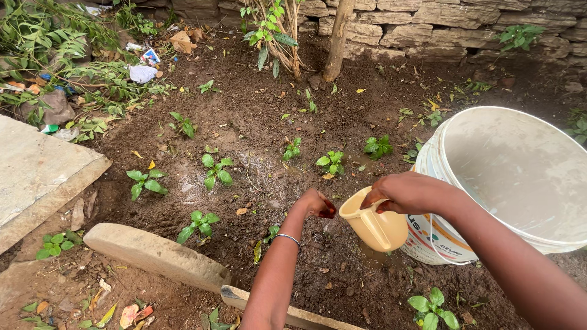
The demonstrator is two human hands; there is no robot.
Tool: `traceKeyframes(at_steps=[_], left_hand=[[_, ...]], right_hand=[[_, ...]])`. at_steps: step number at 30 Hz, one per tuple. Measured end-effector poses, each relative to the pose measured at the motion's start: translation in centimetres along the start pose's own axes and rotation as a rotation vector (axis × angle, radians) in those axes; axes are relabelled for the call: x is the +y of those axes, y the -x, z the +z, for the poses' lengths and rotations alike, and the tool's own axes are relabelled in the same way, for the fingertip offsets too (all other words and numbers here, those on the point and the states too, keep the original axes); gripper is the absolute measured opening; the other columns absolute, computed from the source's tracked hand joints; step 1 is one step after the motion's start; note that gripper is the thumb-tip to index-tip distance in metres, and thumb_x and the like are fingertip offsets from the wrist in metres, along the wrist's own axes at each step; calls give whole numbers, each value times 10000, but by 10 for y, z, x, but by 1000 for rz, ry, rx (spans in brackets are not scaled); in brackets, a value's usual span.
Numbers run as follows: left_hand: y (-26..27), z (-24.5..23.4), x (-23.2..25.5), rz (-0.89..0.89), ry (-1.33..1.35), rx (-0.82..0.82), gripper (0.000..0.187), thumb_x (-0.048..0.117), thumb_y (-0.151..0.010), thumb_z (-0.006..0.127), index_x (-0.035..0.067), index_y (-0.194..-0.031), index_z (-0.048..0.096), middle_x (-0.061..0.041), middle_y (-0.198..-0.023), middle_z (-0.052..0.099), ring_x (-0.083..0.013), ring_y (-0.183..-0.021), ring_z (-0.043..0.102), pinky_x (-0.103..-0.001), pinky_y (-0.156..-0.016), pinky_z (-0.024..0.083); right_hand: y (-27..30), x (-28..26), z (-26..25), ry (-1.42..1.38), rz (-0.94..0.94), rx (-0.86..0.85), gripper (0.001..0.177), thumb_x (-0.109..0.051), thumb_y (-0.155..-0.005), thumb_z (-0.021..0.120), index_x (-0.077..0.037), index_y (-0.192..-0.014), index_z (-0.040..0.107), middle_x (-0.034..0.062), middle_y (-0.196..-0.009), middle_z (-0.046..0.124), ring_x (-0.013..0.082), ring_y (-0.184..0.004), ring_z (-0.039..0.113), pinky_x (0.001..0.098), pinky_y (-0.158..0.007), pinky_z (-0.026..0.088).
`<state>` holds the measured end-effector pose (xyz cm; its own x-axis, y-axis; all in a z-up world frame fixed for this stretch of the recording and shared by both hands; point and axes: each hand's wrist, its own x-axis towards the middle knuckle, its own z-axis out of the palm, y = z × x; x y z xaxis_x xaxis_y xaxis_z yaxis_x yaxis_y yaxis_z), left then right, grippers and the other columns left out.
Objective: The person waters several small plants in a garden bed by using a small plastic cup to scoop water from a large white bucket and pour it onto the soil around each plant.
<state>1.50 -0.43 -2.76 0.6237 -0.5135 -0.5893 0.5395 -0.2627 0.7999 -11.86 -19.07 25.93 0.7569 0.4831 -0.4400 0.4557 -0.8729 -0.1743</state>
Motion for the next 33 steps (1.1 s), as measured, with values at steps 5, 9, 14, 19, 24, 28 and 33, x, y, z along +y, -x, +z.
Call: traceKeyframes(at_steps=[5, 9, 14, 19, 24, 28, 33], left_hand=[[-8, -2, 4, 59, -404, 286, 141, -70, -822, 803, -22, -941, 744, -154, -975, 749, -238, -865, 724, -335, -756, 627], [-22, -19, -7, 45, -255, 215, 110, -128, -858, 649, -65, -920, 716, -198, -933, 757, -284, -817, 755, -410, -661, 643], [-31, -38, -28, -35, 127, 99, 44, -112, -888, 648, -141, -907, 675, -295, -960, 748, -359, -838, 789, -417, -652, 656], [-29, -56, -42, -8, -5, 110, 110, -173, -850, 700, -90, -904, 651, -253, -992, 725, -348, -856, 771, -438, -677, 673], [10, -74, -40, -103, -103, 152, 107, -129, -849, 714, -86, -927, 655, -236, -1015, 728, -337, -868, 767, -437, -692, 648], [19, -89, -47, -191, -407, 209, 139, -89, -844, 741, -82, -964, 670, -231, -1053, 723, -337, -904, 758, -437, -720, 646], [12, -94, -54, -252, -695, 213, 195, -39, -839, 775, -76, -1010, 688, -225, -1099, 716, -338, -948, 747, -437, -755, 642]], right_hand=[[-14, 0, 2, -46, -72, 88, 426, -132, -861, 705, -304, -1250, 703, -3, -1178, 710, 224, -1083, 678, 401, -930, 554], [-17, -2, 0, -23, -111, 108, 432, -126, -849, 714, -295, -1246, 703, 13, -1135, 723, 224, -1073, 681, 411, -912, 556], [-18, 2, 4, -13, -85, 54, 396, -144, -856, 724, -298, -1220, 720, -3, -1117, 733, 216, -1064, 687, 407, -913, 554], [-27, -5, 11, -2, -102, 12, 391, -144, -851, 717, -278, -1219, 716, -12, -1166, 715, 216, -1118, 663, 414, -932, 540], [-39, -32, 10, 9, -97, -8, 368, -186, -880, 706, -295, -1232, 714, -9, -1182, 693, 225, -1143, 645, 420, -948, 532], [-45, -50, 5, 1, -201, 6, 351, -174, -882, 703, -277, -1217, 715, 18, -1121, 700, 240, -1118, 643, 431, -916, 538], [-45, -47, 8, -43, -287, 72, 348, -153, -849, 725, -255, -1182, 731, 13, -1097, 723, 257, -1072, 662, 444, -883, 545]])
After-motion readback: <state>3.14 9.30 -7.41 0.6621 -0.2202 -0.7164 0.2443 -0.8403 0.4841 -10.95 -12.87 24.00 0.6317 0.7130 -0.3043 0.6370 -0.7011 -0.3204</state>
